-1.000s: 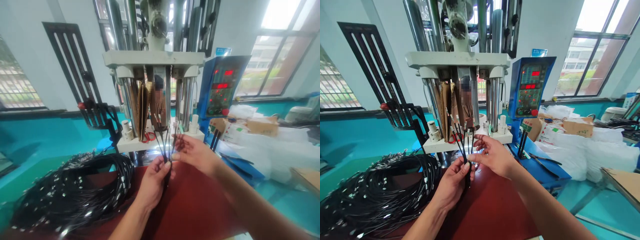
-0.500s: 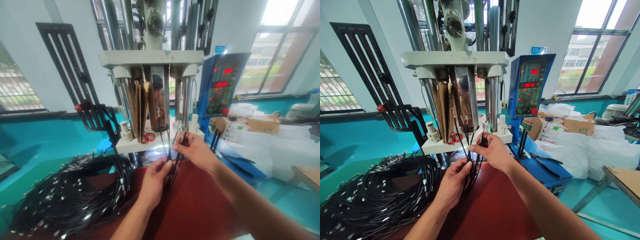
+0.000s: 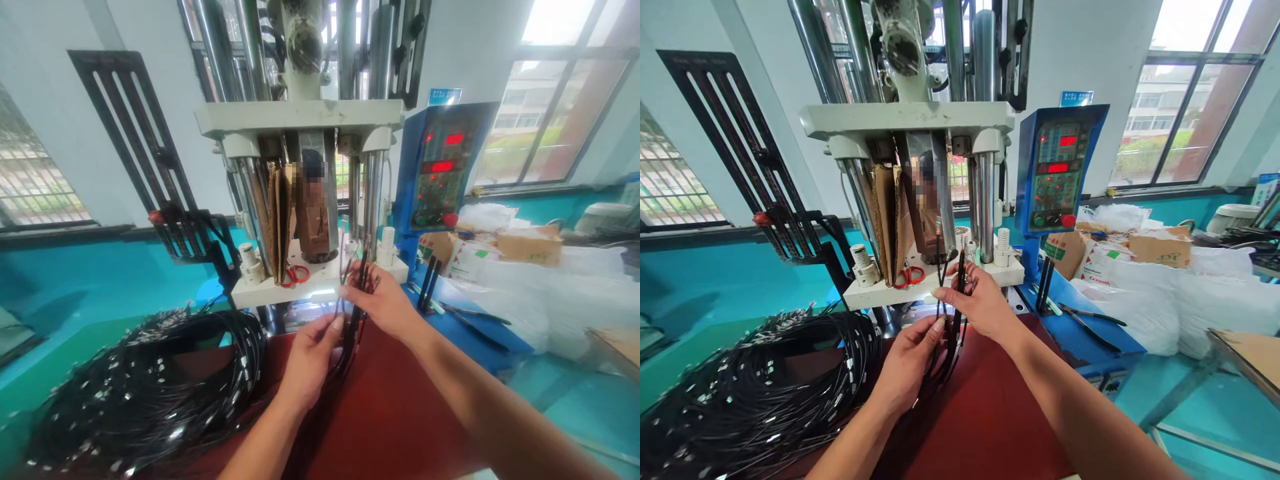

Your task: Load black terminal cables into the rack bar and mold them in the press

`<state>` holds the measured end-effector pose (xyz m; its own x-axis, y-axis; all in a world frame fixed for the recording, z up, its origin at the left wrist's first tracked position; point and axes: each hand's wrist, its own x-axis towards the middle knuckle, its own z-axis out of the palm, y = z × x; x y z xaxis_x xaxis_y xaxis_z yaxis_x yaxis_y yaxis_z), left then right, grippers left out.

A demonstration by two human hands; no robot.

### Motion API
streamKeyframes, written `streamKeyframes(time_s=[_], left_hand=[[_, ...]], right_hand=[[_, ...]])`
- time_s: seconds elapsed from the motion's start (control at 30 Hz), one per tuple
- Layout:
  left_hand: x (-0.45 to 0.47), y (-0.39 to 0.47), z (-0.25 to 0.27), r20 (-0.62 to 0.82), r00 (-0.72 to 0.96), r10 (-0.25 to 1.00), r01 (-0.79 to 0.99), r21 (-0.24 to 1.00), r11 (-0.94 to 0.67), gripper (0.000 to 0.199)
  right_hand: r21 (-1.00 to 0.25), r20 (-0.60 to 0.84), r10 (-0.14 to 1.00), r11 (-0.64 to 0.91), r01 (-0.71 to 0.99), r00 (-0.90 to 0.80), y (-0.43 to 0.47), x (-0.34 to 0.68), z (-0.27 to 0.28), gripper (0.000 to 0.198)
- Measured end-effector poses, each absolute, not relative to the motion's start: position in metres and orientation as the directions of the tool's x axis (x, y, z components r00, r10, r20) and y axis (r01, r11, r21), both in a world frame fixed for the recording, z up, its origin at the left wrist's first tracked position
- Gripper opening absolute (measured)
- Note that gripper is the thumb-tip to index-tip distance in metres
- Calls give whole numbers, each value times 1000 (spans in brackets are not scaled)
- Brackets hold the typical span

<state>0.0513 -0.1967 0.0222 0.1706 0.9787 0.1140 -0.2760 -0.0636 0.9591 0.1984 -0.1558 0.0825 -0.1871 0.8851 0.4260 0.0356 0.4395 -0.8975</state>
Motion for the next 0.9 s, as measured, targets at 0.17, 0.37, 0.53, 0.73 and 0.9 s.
streamKeyframes(time_s=[0.17,0.37,0.53,0.73,0.9], left_hand=[[54,-198,21,138,41,990,-262,957,-123,27],[62,-198,14,258,71,963,-196,951,-240,20],[60,-196,16,305,101,947,9,952,-307,20],[50,-197,21,329,81,941,148,930,-338,26],[57,-198,25,364,99,926,124,919,-374,24]], right_hand=[[-898,417,881,437,50,-223,-156,197,86,28],[-888,433,894,445,113,-117,-151,192,78,27],[-916,373,893,398,52,-253,-154,194,83,35],[-937,350,913,346,-56,-212,-149,197,82,37],[-896,406,908,418,151,-102,-148,186,82,30]])
